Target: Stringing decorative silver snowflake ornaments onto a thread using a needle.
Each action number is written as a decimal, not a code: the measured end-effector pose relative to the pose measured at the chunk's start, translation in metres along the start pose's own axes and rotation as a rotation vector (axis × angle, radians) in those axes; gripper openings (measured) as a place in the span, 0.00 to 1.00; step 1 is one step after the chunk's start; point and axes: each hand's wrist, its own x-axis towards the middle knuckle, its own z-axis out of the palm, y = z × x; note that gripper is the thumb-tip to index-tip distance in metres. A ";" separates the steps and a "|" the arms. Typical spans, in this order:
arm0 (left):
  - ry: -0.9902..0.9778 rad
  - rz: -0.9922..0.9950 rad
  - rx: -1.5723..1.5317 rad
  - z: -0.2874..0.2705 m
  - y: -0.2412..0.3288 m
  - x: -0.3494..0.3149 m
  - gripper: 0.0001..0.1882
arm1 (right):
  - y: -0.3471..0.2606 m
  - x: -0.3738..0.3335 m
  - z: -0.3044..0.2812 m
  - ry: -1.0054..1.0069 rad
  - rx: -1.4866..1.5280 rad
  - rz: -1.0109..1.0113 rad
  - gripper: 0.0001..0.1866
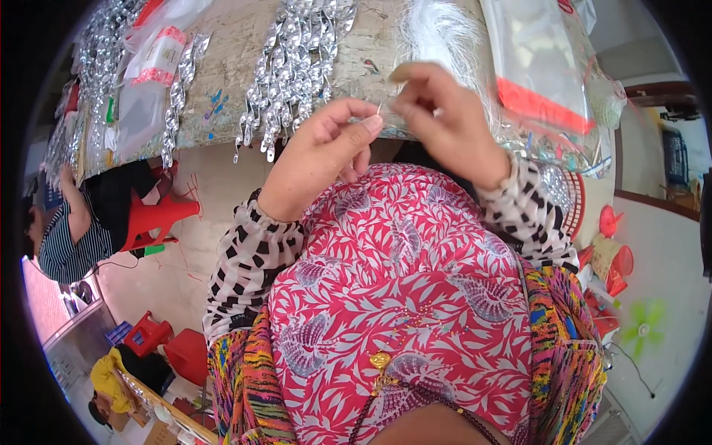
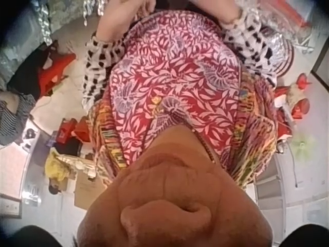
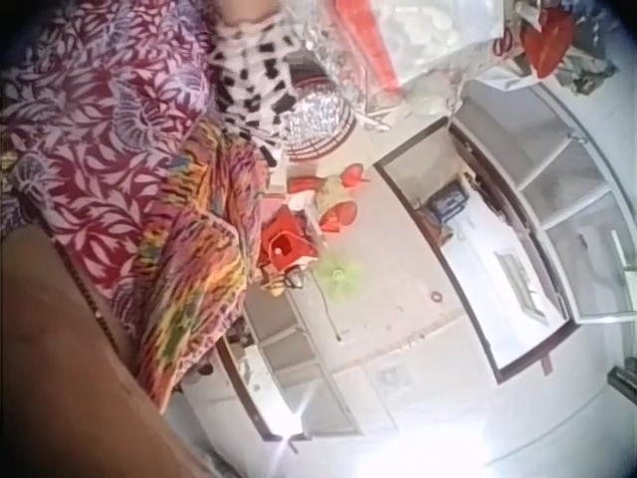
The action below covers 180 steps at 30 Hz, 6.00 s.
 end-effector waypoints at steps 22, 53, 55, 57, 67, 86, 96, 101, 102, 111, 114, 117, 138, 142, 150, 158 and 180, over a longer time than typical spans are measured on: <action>-0.163 0.042 0.102 -0.010 0.003 -0.018 0.06 | 0.024 0.021 -0.037 0.511 0.751 0.221 0.17; 0.908 0.571 0.661 -0.284 0.046 0.015 0.18 | 0.065 0.015 0.070 -0.170 0.422 0.407 0.08; 0.957 0.644 0.836 -0.290 0.048 0.033 0.17 | 0.064 0.014 0.071 -0.144 0.408 0.405 0.07; 1.082 0.429 1.120 -0.289 0.042 0.048 0.18 | 0.067 0.013 0.071 -0.134 0.386 0.393 0.07; 1.120 0.346 1.577 -0.292 0.001 0.079 0.13 | 0.071 0.016 0.071 -0.146 0.423 0.336 0.07; 0.721 0.284 1.111 -0.187 0.009 0.119 0.16 | 0.075 0.012 0.068 -0.147 0.440 0.318 0.05; 0.666 0.242 0.528 -0.170 0.018 0.097 0.12 | 0.079 0.011 0.068 -0.134 0.476 0.288 0.04; 0.822 0.544 0.962 -0.173 -0.002 0.110 0.16 | 0.077 0.012 0.070 -0.130 0.491 0.264 0.05; 0.784 0.453 1.360 -0.152 0.016 0.104 0.15 | 0.080 0.010 0.068 -0.114 0.485 0.272 0.05; 0.690 0.618 1.046 -0.155 0.039 0.091 0.20 | 0.081 0.012 0.067 -0.122 0.561 0.324 0.05; 0.402 0.234 0.553 -0.100 0.048 0.044 0.21 | 0.083 0.012 0.066 -0.121 0.609 0.329 0.05; 0.310 0.188 0.500 -0.082 0.027 0.021 0.20 | 0.088 0.011 0.067 -0.104 0.598 0.334 0.06; -0.213 0.167 0.616 -0.010 -0.022 0.001 0.14 | 0.018 -0.036 0.024 -0.299 0.810 0.558 0.09; -0.021 0.000 0.502 -0.012 -0.027 0.001 0.13 | 0.025 -0.032 0.011 -0.273 0.624 0.489 0.09; 0.099 -0.120 0.273 -0.024 -0.032 0.001 0.15 | 0.081 -0.001 -0.017 0.038 -0.588 -0.089 0.08; 0.111 -0.109 0.130 -0.035 -0.033 0.010 0.11 | 0.079 0.009 -0.006 0.020 -0.530 0.014 0.07; 0.081 -0.126 0.022 -0.005 -0.019 0.050 0.11 | 0.071 -0.001 -0.026 0.071 0.389 0.659 0.09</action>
